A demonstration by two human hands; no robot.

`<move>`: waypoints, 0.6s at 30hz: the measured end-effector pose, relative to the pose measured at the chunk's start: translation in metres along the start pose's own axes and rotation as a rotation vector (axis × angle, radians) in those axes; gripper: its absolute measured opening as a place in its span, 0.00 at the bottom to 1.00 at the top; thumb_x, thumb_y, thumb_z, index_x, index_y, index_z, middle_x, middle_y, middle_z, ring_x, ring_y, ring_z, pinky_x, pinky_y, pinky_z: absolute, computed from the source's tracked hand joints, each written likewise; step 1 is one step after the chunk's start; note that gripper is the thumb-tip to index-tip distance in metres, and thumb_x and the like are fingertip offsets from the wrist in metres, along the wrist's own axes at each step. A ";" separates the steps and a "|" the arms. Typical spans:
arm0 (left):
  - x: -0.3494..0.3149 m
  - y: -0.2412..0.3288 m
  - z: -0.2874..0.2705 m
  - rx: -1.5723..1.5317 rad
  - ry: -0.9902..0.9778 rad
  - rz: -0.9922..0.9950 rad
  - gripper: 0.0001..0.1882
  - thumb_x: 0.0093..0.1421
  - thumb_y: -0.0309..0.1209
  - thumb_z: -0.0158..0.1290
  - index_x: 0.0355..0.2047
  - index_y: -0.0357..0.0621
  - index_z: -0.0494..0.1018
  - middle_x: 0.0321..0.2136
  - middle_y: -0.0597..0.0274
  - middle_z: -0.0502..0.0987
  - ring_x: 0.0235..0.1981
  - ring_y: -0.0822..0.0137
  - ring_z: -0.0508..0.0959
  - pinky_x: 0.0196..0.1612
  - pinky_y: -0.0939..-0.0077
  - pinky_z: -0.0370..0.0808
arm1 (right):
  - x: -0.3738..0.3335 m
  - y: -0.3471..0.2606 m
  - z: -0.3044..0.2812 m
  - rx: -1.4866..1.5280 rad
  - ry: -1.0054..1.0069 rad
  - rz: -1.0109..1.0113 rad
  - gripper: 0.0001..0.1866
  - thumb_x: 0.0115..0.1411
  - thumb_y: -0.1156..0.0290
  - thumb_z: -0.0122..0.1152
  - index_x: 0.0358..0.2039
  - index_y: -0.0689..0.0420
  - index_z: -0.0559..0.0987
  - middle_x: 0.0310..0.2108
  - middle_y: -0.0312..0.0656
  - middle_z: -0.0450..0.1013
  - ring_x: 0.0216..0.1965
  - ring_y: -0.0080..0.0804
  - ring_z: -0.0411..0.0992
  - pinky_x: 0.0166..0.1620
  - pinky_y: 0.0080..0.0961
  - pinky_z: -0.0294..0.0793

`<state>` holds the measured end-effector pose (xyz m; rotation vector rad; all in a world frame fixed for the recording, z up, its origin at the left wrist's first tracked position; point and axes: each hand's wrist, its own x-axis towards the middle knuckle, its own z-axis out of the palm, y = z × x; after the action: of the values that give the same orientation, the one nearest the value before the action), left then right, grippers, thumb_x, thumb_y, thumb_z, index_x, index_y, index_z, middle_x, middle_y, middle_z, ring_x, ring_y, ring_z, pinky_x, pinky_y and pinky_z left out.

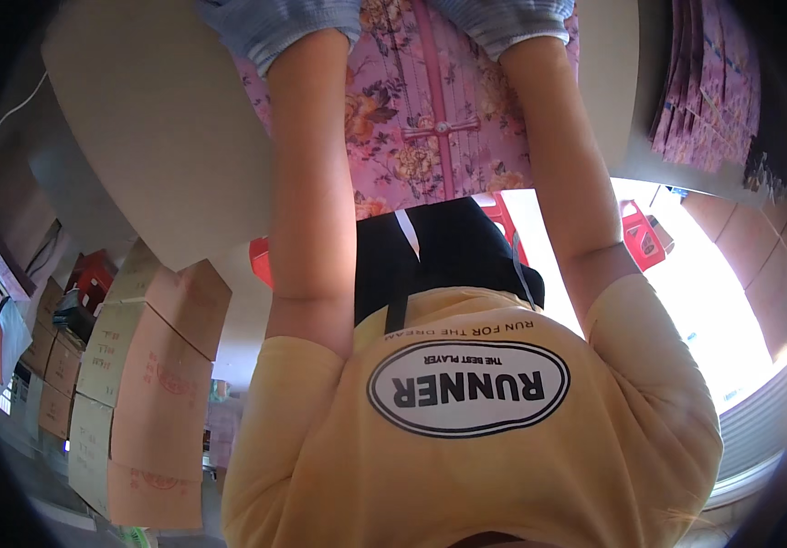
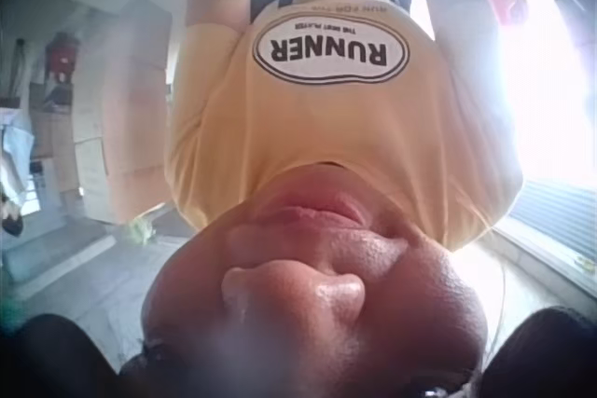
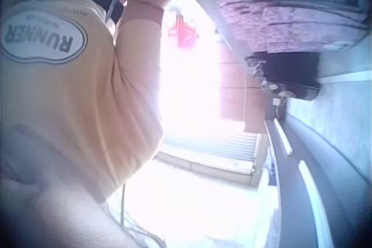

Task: The person folds a pink floral-patterned garment on a table using gloved hands. They smooth the fabric, fold the sides inward, and fold the bottom up to create a compact rectangular shape. The folded garment is then placed on a stack of similar items.

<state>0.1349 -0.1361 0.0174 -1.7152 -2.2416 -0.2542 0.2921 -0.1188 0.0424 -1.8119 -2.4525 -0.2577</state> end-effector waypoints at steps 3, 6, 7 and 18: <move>0.001 0.004 0.000 -0.056 0.042 0.033 0.25 0.57 0.45 0.49 0.56 0.61 0.70 0.54 0.47 0.66 0.55 0.45 0.63 0.59 0.52 0.60 | -0.004 0.004 0.000 -0.048 0.038 0.024 0.38 0.47 0.39 0.60 0.61 0.33 0.69 0.59 0.52 0.62 0.65 0.59 0.51 0.57 0.66 0.53; -0.002 0.004 0.003 -0.012 0.044 0.025 0.25 0.58 0.48 0.49 0.56 0.60 0.70 0.54 0.47 0.67 0.54 0.45 0.64 0.59 0.52 0.60 | -0.006 0.005 0.002 0.033 0.054 0.009 0.39 0.46 0.39 0.61 0.60 0.33 0.69 0.59 0.51 0.62 0.64 0.58 0.52 0.57 0.66 0.53; -0.001 0.004 0.002 -0.009 0.036 0.023 0.25 0.59 0.50 0.48 0.56 0.60 0.70 0.54 0.46 0.67 0.54 0.45 0.64 0.59 0.52 0.60 | -0.007 0.005 0.004 0.019 0.070 0.004 0.39 0.46 0.39 0.61 0.60 0.34 0.70 0.59 0.51 0.62 0.64 0.58 0.52 0.57 0.66 0.53; -0.002 0.005 -0.001 0.018 -0.018 0.005 0.29 0.58 0.56 0.48 0.57 0.60 0.70 0.56 0.44 0.65 0.56 0.43 0.63 0.60 0.52 0.60 | -0.010 0.008 0.005 0.005 0.086 -0.045 0.40 0.43 0.38 0.64 0.59 0.33 0.71 0.62 0.49 0.60 0.65 0.57 0.51 0.57 0.65 0.51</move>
<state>0.1403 -0.1369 0.0176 -1.7202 -2.2455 -0.2177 0.3025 -0.1248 0.0367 -1.7084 -2.4353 -0.3253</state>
